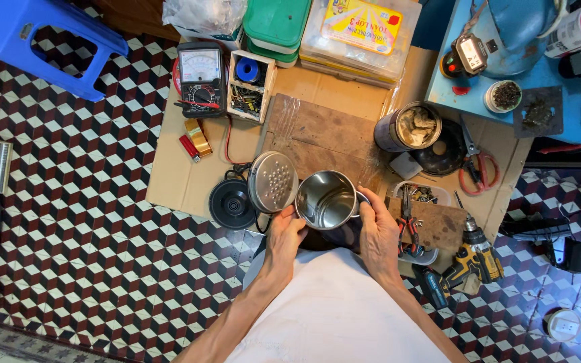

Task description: The person disassembles a purple electric kettle, removes the lid and inner metal filter, and uses a power drill to remove a screw from the kettle's base. They then reassemble the kettle by placing the filter and lid back on.

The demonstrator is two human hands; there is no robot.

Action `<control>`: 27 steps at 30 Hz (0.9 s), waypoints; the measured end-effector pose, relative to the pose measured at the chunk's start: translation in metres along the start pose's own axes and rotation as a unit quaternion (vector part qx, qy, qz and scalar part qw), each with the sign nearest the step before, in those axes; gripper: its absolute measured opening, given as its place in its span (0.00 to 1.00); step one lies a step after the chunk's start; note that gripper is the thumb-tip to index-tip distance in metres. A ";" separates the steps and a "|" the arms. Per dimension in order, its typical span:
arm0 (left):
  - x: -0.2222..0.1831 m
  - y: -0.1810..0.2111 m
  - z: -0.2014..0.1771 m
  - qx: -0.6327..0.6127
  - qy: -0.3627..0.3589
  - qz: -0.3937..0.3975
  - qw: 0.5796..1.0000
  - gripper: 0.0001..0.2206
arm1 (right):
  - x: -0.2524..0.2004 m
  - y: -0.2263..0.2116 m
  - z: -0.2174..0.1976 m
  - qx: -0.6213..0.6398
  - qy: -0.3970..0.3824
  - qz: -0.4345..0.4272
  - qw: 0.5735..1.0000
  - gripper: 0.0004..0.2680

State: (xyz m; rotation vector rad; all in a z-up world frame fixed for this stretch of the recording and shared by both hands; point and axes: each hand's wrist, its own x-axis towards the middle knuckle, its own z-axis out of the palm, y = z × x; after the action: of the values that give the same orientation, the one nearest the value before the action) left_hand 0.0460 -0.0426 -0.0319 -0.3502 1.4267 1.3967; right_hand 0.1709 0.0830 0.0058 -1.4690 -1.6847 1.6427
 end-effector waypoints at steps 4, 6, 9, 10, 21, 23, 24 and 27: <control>-0.028 0.014 -0.001 -0.066 -0.029 0.033 0.997 0.20 | 0.004 -0.003 -0.008 0.020 -0.007 -0.011 1.000 0.11; -0.031 0.015 0.000 -0.091 -0.013 0.036 0.995 0.18 | 0.016 -0.007 -0.013 0.020 -0.016 0.014 1.000 0.12; -0.024 0.015 0.003 -0.125 -0.003 0.041 0.991 0.16 | 0.048 -0.015 -0.019 0.013 -0.066 -0.027 0.997 0.11; -0.020 0.016 0.005 -0.129 -0.007 0.043 0.991 0.16 | 0.060 -0.018 -0.019 0.027 -0.092 -0.057 0.994 0.11; 0.007 0.012 -0.050 0.139 -0.040 -0.026 0.989 0.23 | 0.102 -0.031 0.007 -0.045 -0.146 -0.095 0.984 0.08; 0.014 0.029 -0.079 0.126 -0.023 0.088 0.988 0.22 | 0.107 -0.032 0.010 -0.074 -0.165 -0.142 0.973 0.08; 0.016 0.038 -0.090 0.064 -0.053 0.176 0.981 0.22 | 0.110 -0.031 0.010 -0.090 -0.175 -0.164 0.967 0.07; 0.016 0.069 -0.115 0.406 0.038 0.195 0.892 0.23 | 0.123 -0.026 0.014 -0.061 -0.207 -0.197 0.956 0.07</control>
State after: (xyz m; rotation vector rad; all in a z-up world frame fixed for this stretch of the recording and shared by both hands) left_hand -0.0675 -0.1147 -0.0353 0.4508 2.0774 0.9564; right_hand 0.1003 0.1846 -0.0227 -0.7847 -2.1661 1.7161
